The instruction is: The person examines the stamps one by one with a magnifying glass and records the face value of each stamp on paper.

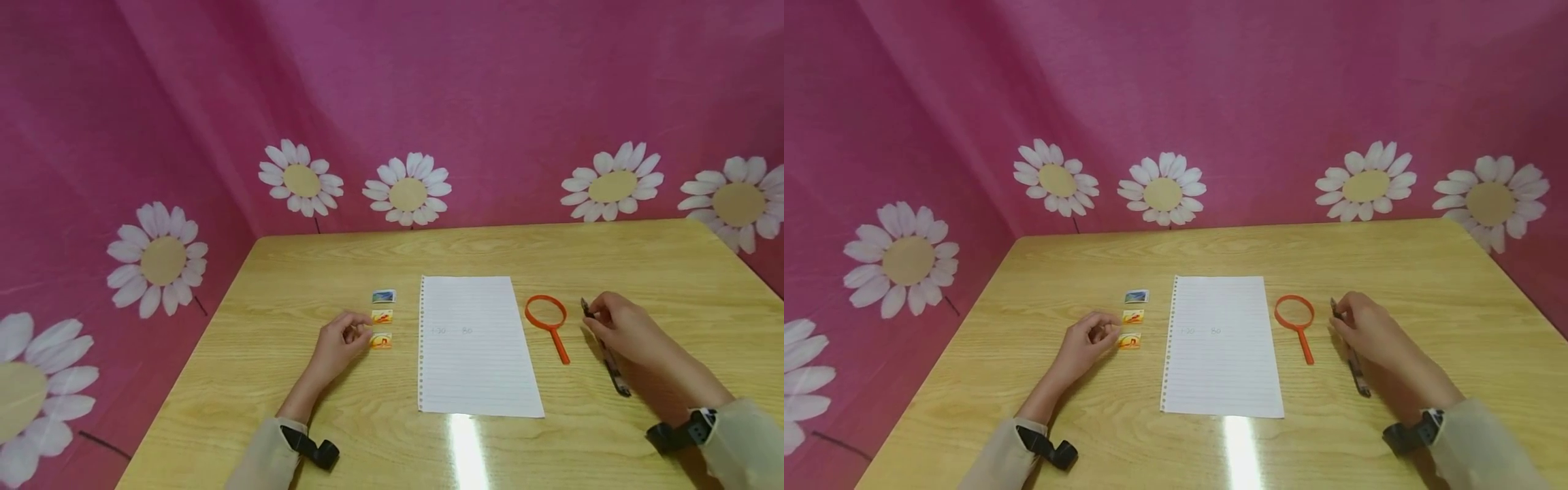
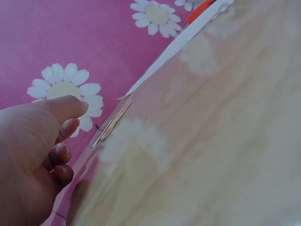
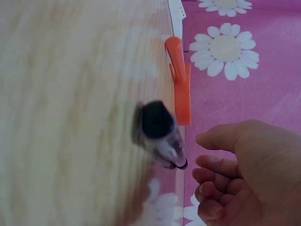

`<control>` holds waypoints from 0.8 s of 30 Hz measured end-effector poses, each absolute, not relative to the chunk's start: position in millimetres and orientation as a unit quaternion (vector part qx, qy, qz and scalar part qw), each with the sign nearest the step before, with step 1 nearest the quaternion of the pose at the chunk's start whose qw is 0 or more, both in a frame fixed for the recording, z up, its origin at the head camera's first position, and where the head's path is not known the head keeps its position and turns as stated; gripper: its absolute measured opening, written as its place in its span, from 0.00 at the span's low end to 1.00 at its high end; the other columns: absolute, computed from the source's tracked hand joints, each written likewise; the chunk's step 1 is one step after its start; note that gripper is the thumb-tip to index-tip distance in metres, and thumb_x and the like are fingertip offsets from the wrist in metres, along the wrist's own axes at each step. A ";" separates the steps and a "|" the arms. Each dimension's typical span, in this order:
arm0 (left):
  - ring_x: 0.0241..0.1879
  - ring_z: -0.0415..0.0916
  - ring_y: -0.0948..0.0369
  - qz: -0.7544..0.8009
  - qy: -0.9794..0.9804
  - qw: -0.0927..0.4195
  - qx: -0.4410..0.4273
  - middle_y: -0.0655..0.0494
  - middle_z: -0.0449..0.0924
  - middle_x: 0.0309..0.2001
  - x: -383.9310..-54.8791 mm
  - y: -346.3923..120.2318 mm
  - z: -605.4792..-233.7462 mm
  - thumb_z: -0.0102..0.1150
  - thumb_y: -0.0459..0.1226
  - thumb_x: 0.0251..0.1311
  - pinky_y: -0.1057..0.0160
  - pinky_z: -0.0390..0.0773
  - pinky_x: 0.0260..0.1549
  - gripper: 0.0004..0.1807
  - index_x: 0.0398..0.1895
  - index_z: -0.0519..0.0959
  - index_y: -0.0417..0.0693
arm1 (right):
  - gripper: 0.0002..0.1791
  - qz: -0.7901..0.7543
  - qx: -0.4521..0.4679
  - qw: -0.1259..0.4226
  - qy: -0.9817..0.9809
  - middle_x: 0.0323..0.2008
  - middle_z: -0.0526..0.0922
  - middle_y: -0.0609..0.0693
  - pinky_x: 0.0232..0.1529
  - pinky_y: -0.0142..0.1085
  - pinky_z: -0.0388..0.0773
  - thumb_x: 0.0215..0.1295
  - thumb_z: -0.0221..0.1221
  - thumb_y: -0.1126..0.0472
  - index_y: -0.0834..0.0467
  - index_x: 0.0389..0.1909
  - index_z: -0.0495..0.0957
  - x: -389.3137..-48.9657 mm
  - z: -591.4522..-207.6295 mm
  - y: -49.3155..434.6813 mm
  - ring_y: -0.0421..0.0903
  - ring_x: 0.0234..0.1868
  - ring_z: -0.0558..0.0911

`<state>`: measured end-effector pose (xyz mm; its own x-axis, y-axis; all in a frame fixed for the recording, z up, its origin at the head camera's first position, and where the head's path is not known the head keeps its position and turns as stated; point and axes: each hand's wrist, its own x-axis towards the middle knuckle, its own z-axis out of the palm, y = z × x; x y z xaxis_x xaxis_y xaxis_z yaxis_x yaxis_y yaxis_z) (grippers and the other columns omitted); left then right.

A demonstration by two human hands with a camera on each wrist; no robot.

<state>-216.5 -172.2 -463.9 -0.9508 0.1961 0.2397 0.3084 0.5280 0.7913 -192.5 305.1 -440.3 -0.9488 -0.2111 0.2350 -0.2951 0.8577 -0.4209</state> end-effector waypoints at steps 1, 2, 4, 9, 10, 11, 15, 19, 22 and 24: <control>0.24 0.62 0.68 -0.463 -0.872 0.060 -0.148 0.52 0.75 0.31 -214.3 -171.1 -464.2 0.65 0.33 0.60 0.72 0.64 0.25 0.08 0.42 0.82 0.45 | 0.09 0.232 0.132 0.089 -0.960 0.25 0.74 0.52 0.23 0.31 0.64 0.65 0.60 0.67 0.68 0.39 0.71 -193.2 -440.7 306.0 0.32 0.21 0.64; 0.24 0.61 0.69 -0.463 -0.871 0.060 -0.155 0.52 0.75 0.31 -212.5 -170.1 -464.9 0.65 0.33 0.60 0.72 0.64 0.25 0.07 0.42 0.82 0.45 | 0.09 0.230 0.133 0.091 -0.960 0.25 0.74 0.52 0.23 0.31 0.64 0.64 0.61 0.67 0.68 0.38 0.71 -194.0 -441.3 306.6 0.33 0.22 0.64; 0.23 0.61 0.69 -0.464 -0.868 0.060 -0.166 0.52 0.74 0.30 -208.4 -168.1 -466.1 0.65 0.33 0.60 0.72 0.63 0.25 0.07 0.41 0.83 0.45 | 0.09 0.226 0.136 0.096 -0.960 0.25 0.74 0.52 0.23 0.31 0.64 0.63 0.61 0.68 0.68 0.37 0.71 -195.6 -442.7 308.2 0.33 0.22 0.64; 0.22 0.60 0.70 -0.469 -0.859 0.053 -0.195 0.53 0.73 0.29 -197.8 -162.3 -468.0 0.65 0.32 0.59 0.73 0.62 0.24 0.07 0.41 0.83 0.45 | 0.09 0.221 0.133 0.089 -0.962 0.26 0.74 0.52 0.24 0.31 0.65 0.63 0.62 0.67 0.68 0.37 0.71 -199.6 -446.6 311.8 0.36 0.24 0.65; 0.22 0.60 0.71 -0.468 -0.859 0.052 -0.201 0.53 0.73 0.29 -195.9 -160.9 -468.2 0.65 0.32 0.59 0.73 0.62 0.24 0.07 0.41 0.83 0.45 | 0.10 0.219 0.133 0.089 -0.963 0.26 0.74 0.52 0.24 0.31 0.65 0.62 0.62 0.67 0.67 0.37 0.71 -200.3 -447.1 312.4 0.36 0.24 0.65; 0.23 0.60 0.71 -0.467 -0.859 0.050 -0.205 0.54 0.74 0.29 -194.3 -159.4 -468.6 0.65 0.33 0.59 0.73 0.62 0.24 0.07 0.41 0.83 0.45 | 0.10 0.219 0.134 0.089 -0.962 0.26 0.74 0.53 0.24 0.32 0.64 0.62 0.62 0.67 0.68 0.37 0.71 -201.0 -447.7 312.9 0.36 0.24 0.65; 0.23 0.60 0.72 -0.458 -0.860 0.043 -0.221 0.55 0.74 0.29 -189.4 -152.6 -468.3 0.66 0.33 0.59 0.73 0.62 0.25 0.07 0.40 0.82 0.45 | 0.11 0.210 0.146 0.106 -0.961 0.26 0.72 0.52 0.24 0.32 0.63 0.59 0.64 0.69 0.68 0.37 0.72 -203.5 -450.2 315.4 0.34 0.24 0.64; 0.24 0.60 0.71 -0.443 -0.863 0.034 -0.239 0.55 0.73 0.28 -185.5 -145.7 -466.7 0.66 0.33 0.59 0.74 0.62 0.25 0.07 0.40 0.82 0.45 | 0.12 0.208 0.151 0.108 -0.960 0.26 0.72 0.52 0.24 0.31 0.63 0.58 0.65 0.69 0.68 0.38 0.72 -205.3 -451.0 316.1 0.33 0.24 0.63; 0.24 0.60 0.71 -0.431 -0.864 0.022 -0.258 0.56 0.73 0.28 -182.3 -140.7 -465.8 0.66 0.34 0.58 0.74 0.62 0.26 0.07 0.40 0.82 0.47 | 0.13 0.209 0.147 0.097 -0.962 0.27 0.73 0.53 0.25 0.32 0.64 0.59 0.65 0.68 0.69 0.39 0.72 -206.7 -449.8 314.9 0.36 0.25 0.65; 0.24 0.60 0.70 -0.423 -0.864 0.013 -0.273 0.56 0.73 0.28 -179.8 -137.3 -464.9 0.66 0.35 0.59 0.73 0.63 0.26 0.08 0.41 0.82 0.47 | 0.14 0.211 0.140 0.084 -0.964 0.27 0.73 0.54 0.25 0.32 0.65 0.60 0.64 0.68 0.70 0.40 0.71 -208.1 -448.9 313.8 0.39 0.26 0.66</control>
